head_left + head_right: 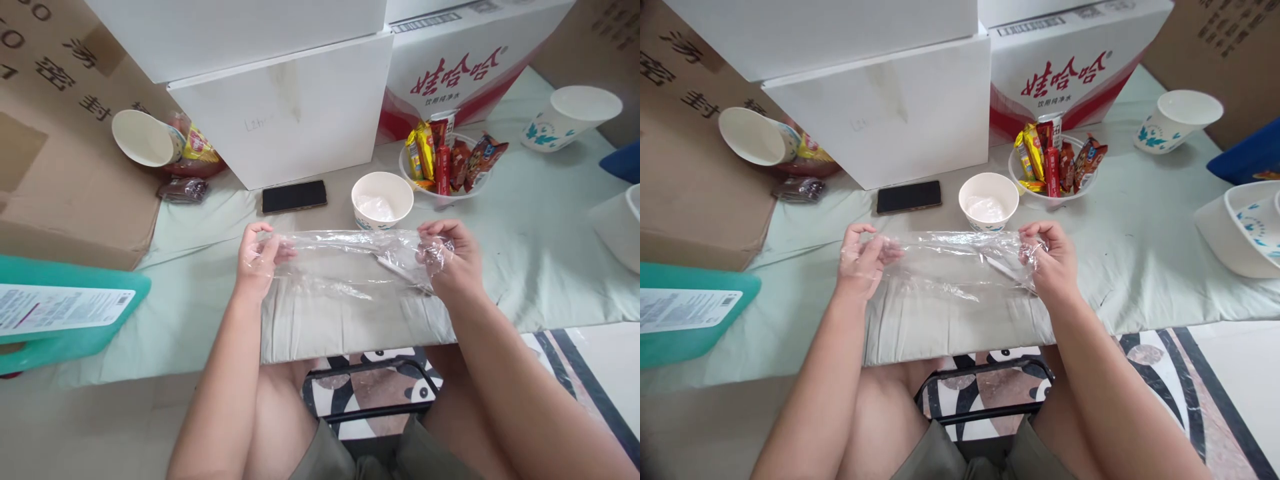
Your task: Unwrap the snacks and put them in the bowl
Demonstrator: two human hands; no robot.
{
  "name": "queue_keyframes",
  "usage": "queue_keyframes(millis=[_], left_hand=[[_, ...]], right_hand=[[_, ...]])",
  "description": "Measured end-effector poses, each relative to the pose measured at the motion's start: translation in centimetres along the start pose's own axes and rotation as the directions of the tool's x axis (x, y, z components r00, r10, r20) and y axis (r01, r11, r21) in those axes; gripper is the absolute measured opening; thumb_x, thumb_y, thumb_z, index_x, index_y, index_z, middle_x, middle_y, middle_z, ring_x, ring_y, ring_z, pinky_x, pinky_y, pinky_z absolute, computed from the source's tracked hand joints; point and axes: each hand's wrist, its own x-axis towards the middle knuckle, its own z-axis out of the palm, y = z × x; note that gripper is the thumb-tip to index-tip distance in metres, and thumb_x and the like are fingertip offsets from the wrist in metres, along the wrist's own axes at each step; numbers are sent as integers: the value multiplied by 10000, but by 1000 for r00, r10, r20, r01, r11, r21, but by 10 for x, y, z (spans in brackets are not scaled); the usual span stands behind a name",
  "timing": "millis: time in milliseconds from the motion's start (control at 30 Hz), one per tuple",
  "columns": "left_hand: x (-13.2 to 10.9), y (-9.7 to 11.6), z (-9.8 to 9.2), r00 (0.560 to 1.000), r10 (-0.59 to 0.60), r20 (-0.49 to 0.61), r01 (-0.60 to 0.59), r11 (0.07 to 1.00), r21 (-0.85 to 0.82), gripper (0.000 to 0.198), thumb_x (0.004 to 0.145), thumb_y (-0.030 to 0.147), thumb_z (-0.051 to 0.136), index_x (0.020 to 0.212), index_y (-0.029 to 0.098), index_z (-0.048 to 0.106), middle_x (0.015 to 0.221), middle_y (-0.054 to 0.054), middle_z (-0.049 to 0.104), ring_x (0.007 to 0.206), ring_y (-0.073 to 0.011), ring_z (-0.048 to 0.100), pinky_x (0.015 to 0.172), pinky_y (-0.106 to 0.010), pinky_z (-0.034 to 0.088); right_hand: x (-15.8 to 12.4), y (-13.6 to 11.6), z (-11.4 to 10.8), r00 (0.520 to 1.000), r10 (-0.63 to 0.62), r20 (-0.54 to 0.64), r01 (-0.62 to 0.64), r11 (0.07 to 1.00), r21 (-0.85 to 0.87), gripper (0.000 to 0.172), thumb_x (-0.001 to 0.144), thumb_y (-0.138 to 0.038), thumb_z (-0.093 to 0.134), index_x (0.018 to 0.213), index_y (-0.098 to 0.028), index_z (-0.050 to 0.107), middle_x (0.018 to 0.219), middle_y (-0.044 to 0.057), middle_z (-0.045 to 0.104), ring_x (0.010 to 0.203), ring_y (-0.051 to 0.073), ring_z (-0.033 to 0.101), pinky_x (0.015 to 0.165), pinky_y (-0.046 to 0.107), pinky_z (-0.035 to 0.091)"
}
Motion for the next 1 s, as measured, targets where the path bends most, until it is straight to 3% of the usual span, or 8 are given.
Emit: queue_keyframes(millis=[133,333,500,600,667,800,933,1000], left_hand=[[-3,4,-1,997,-57,53,60,997,-53,358,609,332,853,779,211,562,582,61,650,466,-89,617,457,-170,515],[-1,9,-5,993,-110,42,116,970,-212,207,565,220,801,688,175,641,667,16,683,587,-100,666,592,-211,590],[1,11,-6,972,-221,85,236,939,-249,308,664,446,733,720,151,665,757,-31,663,699,-179,711,595,-286,612],[-2,12,-5,967,-226,113,241,961,-135,316,610,326,846,816,163,672,903,-27,662,783,-176,715,611,-260,609],[-5,12,-4,960,-239,144,247,968,-45,421,571,255,888,935,188,687,1145,-50,652,840,-175,716,596,-236,599],[-7,10,-5,936,-267,230,257,964,73,600,598,235,895,1157,267,681,1520,-66,452,909,-165,704,501,-157,527],[-8,12,-9,898,-288,332,276,958,83,674,616,185,882,1244,313,672,1562,-54,410,872,-120,660,459,-122,482],[-9,14,-12,864,-293,409,288,955,75,682,623,175,876,1257,329,679,1554,-52,418,856,-111,639,437,-111,460]], right_hand=[[1,-4,0,991,129,-39,-124,986,108,270,618,-300,847,701,-210,606,932,-11,680,444,23,422,391,198,313],[7,-2,-3,973,189,-134,-172,977,125,211,559,-193,767,621,-200,565,941,1,690,498,47,441,440,214,350],[12,1,-3,961,206,-183,-164,962,220,145,591,-263,694,584,-200,565,847,25,662,640,105,550,573,246,473],[10,3,-5,975,182,-131,-174,982,72,178,637,-278,752,755,-215,633,792,-11,605,653,101,530,596,239,450],[8,5,-7,980,175,-99,-184,979,-92,296,626,-238,766,902,-228,658,809,-28,594,661,98,520,598,236,421],[10,10,-12,987,71,-147,-110,955,-276,347,607,-192,652,952,-221,652,864,4,623,806,154,593,653,263,433],[10,9,-12,961,-167,-223,53,896,-442,269,659,-188,593,921,-226,644,952,40,647,896,193,624,786,346,486],[6,5,-11,942,-295,-161,187,857,-480,170,739,-205,606,906,-233,625,916,36,650,854,192,626,828,381,500]])
